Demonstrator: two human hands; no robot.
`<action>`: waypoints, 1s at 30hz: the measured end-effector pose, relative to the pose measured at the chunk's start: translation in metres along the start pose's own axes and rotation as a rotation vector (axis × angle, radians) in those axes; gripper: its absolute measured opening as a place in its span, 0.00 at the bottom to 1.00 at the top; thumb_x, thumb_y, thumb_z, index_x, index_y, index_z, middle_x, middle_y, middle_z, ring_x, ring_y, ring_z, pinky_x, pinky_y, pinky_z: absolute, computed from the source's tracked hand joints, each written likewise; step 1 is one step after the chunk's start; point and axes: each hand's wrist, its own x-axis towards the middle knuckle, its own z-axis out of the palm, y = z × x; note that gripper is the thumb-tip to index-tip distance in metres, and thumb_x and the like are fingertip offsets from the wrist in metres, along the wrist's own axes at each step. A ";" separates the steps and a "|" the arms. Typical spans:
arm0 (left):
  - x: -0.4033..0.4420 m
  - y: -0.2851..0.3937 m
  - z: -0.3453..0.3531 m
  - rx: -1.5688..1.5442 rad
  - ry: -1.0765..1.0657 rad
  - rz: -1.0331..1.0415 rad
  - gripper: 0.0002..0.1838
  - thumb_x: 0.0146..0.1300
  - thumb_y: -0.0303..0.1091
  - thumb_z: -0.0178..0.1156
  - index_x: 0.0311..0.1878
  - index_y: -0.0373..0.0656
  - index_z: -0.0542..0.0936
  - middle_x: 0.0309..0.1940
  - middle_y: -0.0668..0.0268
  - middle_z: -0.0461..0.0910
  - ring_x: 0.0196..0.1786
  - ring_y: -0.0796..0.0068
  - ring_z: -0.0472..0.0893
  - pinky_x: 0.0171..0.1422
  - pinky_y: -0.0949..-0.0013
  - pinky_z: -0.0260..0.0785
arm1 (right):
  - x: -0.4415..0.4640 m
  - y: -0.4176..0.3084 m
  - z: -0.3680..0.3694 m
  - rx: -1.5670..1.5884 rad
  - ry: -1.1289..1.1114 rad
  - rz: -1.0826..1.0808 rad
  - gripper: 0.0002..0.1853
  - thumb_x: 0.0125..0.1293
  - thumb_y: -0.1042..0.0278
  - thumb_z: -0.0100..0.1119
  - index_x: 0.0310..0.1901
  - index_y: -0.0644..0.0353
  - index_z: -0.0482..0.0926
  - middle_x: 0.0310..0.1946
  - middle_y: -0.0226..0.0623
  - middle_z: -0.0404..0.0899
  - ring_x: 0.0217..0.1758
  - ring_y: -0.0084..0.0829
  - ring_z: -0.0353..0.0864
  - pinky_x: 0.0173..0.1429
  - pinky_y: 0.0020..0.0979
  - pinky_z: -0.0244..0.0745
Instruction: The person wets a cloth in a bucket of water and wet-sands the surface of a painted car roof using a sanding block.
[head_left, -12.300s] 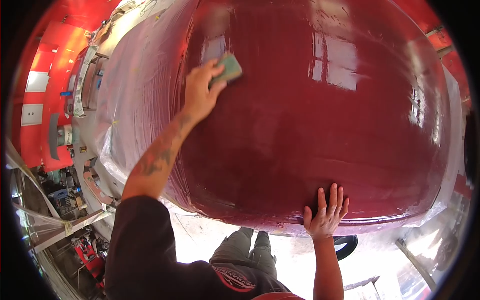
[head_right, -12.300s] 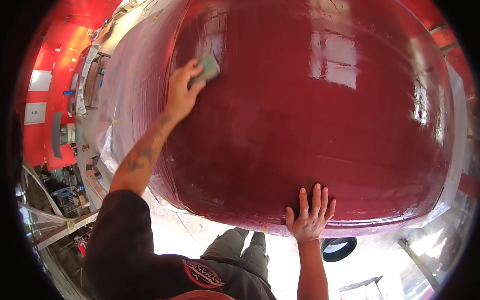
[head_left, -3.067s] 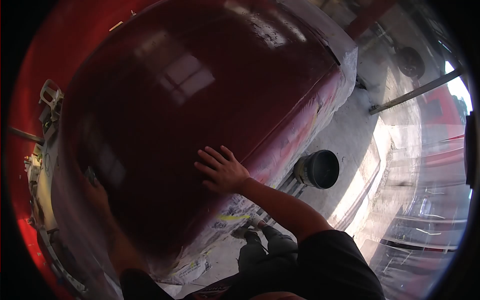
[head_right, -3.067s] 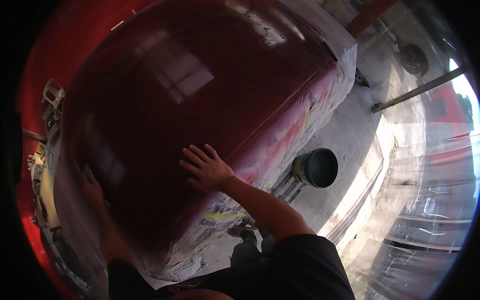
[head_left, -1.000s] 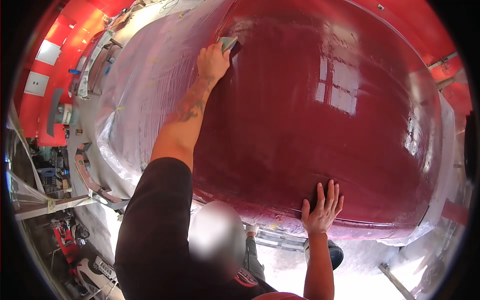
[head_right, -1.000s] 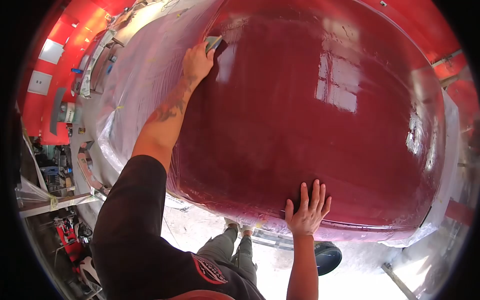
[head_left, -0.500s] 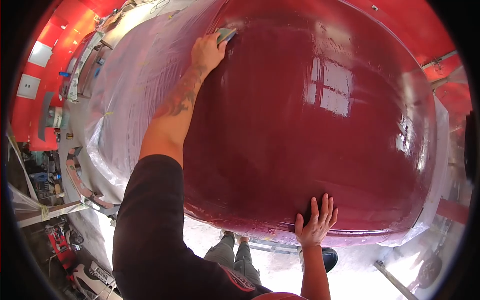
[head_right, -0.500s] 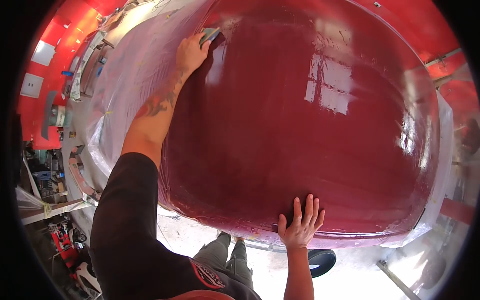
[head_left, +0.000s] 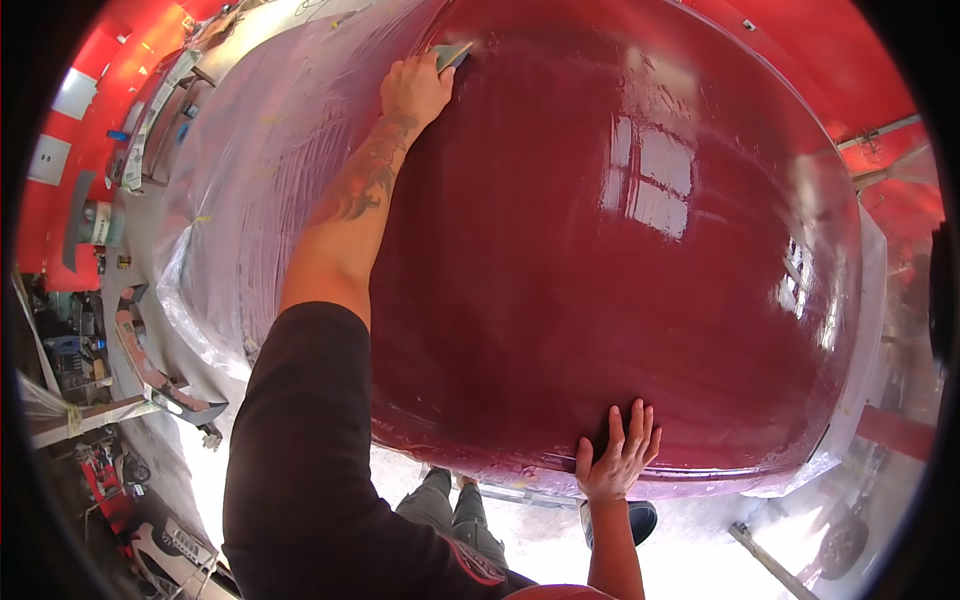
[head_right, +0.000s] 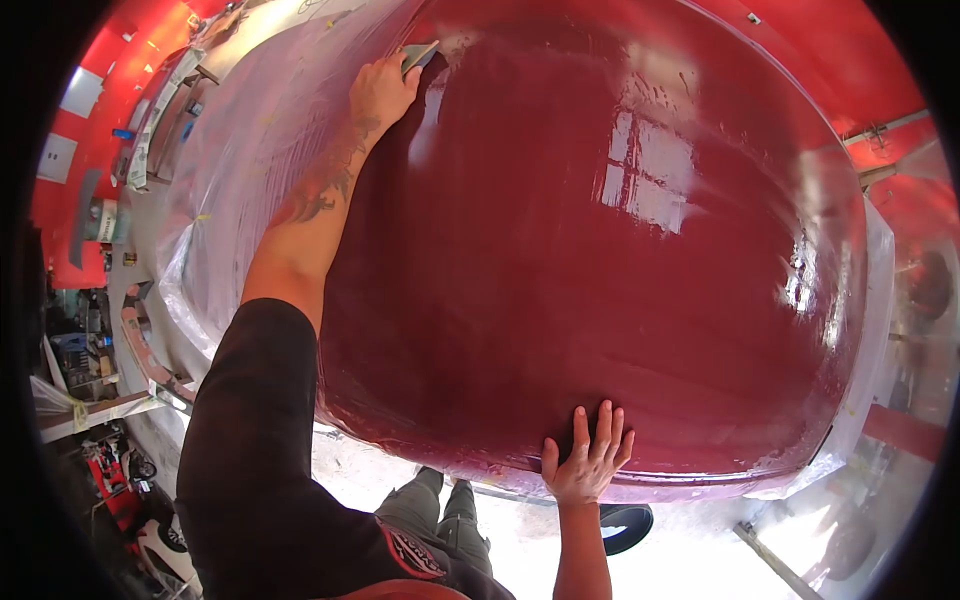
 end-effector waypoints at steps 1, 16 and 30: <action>-0.003 -0.002 -0.003 -0.005 0.009 0.022 0.20 0.66 0.45 0.62 0.54 0.42 0.81 0.47 0.57 0.85 0.47 0.50 0.82 0.52 0.51 0.75 | 0.002 0.000 0.001 0.010 -0.008 0.003 0.31 0.72 0.43 0.50 0.70 0.51 0.69 0.74 0.49 0.63 0.78 0.52 0.59 0.80 0.57 0.43; -0.016 -0.013 -0.017 0.064 -0.085 -0.006 0.21 0.70 0.47 0.57 0.57 0.41 0.81 0.47 0.53 0.85 0.48 0.46 0.81 0.55 0.49 0.75 | 0.003 0.000 0.001 0.017 0.001 -0.009 0.30 0.72 0.44 0.50 0.69 0.52 0.70 0.73 0.51 0.64 0.78 0.53 0.59 0.79 0.58 0.43; -0.037 0.003 -0.037 0.112 -0.204 -0.137 0.20 0.69 0.48 0.59 0.53 0.42 0.80 0.47 0.55 0.84 0.52 0.47 0.82 0.53 0.46 0.77 | 0.004 -0.002 -0.001 0.022 -0.002 0.011 0.30 0.70 0.45 0.52 0.70 0.49 0.69 0.75 0.46 0.62 0.79 0.49 0.58 0.80 0.57 0.43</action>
